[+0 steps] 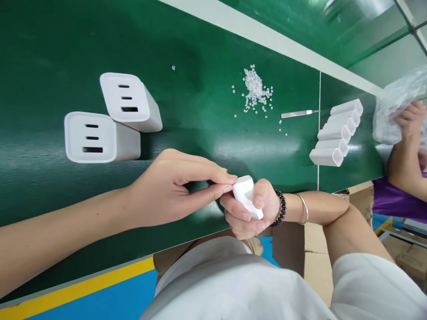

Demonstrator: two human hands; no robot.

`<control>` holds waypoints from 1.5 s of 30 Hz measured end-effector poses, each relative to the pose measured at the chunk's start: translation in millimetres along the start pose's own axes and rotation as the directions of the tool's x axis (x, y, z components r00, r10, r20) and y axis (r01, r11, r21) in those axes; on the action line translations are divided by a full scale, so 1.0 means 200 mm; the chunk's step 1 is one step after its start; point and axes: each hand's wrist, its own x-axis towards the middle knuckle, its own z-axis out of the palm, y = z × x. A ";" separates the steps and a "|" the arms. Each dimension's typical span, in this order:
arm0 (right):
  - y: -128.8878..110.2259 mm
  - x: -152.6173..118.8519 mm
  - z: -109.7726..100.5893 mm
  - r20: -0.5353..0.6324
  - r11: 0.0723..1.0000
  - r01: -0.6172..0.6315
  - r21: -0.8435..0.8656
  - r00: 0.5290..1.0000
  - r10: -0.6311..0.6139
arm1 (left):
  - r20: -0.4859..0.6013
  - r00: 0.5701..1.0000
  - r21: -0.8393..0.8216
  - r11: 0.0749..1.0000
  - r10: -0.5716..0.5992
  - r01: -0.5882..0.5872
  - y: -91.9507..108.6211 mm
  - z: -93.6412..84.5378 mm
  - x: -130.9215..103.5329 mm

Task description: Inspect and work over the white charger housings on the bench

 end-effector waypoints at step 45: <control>0.03 0.00 0.01 -0.110 0.988 -0.101 -0.119 0.990 0.088 | 0.100 0.912 0.238 0.880 0.399 -0.411 -0.02 -0.02 -0.03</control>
